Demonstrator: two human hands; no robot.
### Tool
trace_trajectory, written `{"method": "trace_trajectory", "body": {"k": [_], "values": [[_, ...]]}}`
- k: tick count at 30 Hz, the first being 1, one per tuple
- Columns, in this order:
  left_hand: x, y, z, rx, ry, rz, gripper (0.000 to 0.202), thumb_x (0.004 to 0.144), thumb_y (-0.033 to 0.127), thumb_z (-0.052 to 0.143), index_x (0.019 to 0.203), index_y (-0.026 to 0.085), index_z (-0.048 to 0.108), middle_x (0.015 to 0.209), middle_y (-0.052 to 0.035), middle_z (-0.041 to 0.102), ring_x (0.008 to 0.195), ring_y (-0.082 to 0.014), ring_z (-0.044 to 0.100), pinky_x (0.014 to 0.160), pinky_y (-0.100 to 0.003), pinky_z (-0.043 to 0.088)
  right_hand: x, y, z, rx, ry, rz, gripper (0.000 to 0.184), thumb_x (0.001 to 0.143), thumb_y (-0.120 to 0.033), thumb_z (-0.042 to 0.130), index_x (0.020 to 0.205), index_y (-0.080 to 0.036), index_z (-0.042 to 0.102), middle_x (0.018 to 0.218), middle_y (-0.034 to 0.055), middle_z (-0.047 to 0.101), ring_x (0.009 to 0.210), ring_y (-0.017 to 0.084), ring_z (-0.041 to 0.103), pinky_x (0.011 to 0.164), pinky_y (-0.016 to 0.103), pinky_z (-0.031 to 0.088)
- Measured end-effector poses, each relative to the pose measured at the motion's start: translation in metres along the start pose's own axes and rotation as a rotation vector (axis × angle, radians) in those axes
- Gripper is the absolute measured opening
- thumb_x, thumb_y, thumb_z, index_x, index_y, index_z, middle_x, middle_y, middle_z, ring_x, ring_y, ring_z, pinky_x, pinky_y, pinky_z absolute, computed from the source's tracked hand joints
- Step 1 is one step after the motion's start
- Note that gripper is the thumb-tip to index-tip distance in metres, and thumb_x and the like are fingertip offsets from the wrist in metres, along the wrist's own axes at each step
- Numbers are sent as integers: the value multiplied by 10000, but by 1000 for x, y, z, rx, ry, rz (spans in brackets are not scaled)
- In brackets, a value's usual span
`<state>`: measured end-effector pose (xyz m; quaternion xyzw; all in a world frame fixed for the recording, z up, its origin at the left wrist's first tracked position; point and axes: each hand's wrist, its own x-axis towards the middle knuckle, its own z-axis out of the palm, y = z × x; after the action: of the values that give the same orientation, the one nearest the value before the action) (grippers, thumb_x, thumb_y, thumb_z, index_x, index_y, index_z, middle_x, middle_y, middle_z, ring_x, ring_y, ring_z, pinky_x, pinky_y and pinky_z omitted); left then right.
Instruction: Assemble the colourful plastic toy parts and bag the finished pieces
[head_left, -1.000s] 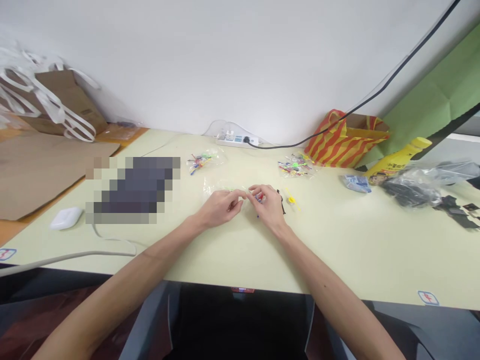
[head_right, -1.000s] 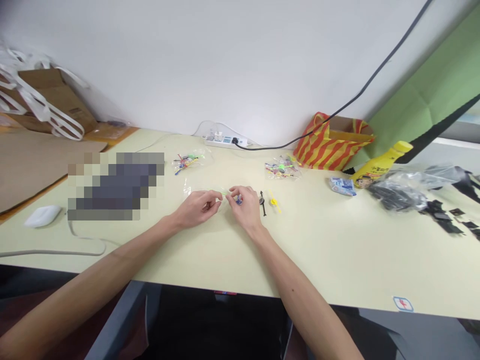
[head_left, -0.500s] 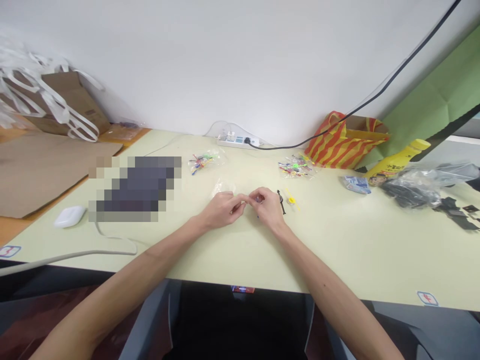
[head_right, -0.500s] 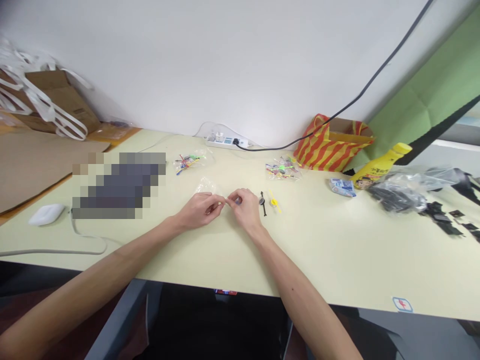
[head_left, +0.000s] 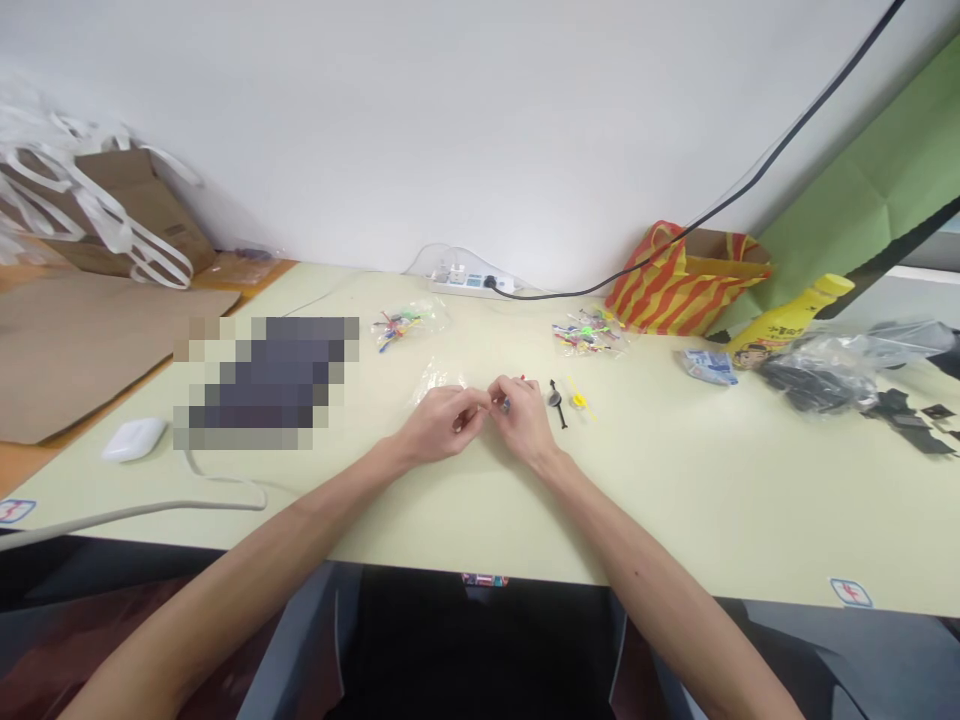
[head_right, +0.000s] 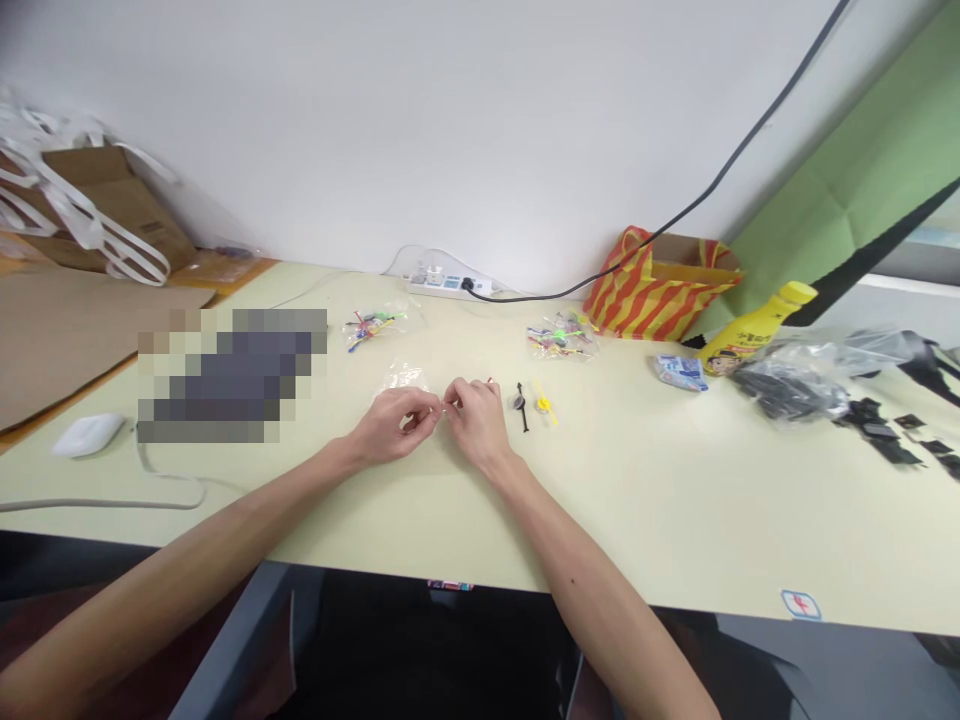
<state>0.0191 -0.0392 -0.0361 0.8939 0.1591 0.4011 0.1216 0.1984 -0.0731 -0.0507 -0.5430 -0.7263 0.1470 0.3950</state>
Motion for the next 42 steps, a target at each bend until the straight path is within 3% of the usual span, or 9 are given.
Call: {"method": "trace_trajectory", "body": {"k": [8,17,22,27,30,32,34,38,42], "values": [[3,8,1,49,-64,15,164,906,110,519,993,229,592,555,84,486,502,-99,467,589,-239,424,1,0,2,-47,4,-28,173,826,-72,580,813,-222,665,842,5,742,856,211,592,884,360,337],[5,6,-3,32,-41,8,167,906,120,519,999,230,604,555,84,499,484,-89,464,577,-227,426,1,-1,3,16,40,72,83,885,-201,605,809,-225,627,786,-9,728,760,187,623,931,366,352],[5,2,-7,34,-4,2,88,922,139,536,951,215,569,560,81,496,484,-89,454,568,-229,402,1,-1,3,35,40,47,65,869,-179,613,824,-223,628,801,-12,725,773,187,629,887,347,364],[4,-6,-13,81,73,-137,95,975,283,545,1016,203,576,660,43,586,571,-114,509,658,-269,446,1,-5,2,61,38,29,85,891,-212,626,808,-223,642,788,-5,721,760,189,619,853,336,376],[6,-12,-18,176,130,-302,231,1035,323,434,1117,187,601,929,-51,696,851,-175,614,846,-336,472,1,-8,2,95,39,24,122,896,-264,661,781,-226,650,777,-11,718,738,181,608,856,335,383],[8,-17,-21,213,70,-348,289,1056,326,386,1139,193,630,1093,-78,710,1052,-209,618,973,-379,431,2,-9,3,116,23,17,132,891,-276,677,769,-229,657,767,-18,714,725,173,601,876,338,381],[9,-22,-21,224,-40,-359,339,1068,322,349,1094,208,667,1109,-61,728,1097,-214,625,1017,-395,395,2,-9,3,111,5,12,133,890,-277,683,767,-233,664,758,-24,713,723,170,595,917,352,370],[4,-30,-16,212,-217,-417,433,1076,361,309,927,204,684,899,-30,734,893,-196,655,915,-374,417,1,-9,2,47,-15,-5,107,900,-265,680,795,-246,679,778,-21,732,806,190,596,1002,390,317],[3,-30,-15,173,-252,-428,484,1073,387,285,856,197,674,849,-40,681,853,-205,611,842,-364,417,0,-10,0,22,-42,-41,142,932,-297,653,804,-243,682,773,-10,724,808,192,579,986,385,312]]}}
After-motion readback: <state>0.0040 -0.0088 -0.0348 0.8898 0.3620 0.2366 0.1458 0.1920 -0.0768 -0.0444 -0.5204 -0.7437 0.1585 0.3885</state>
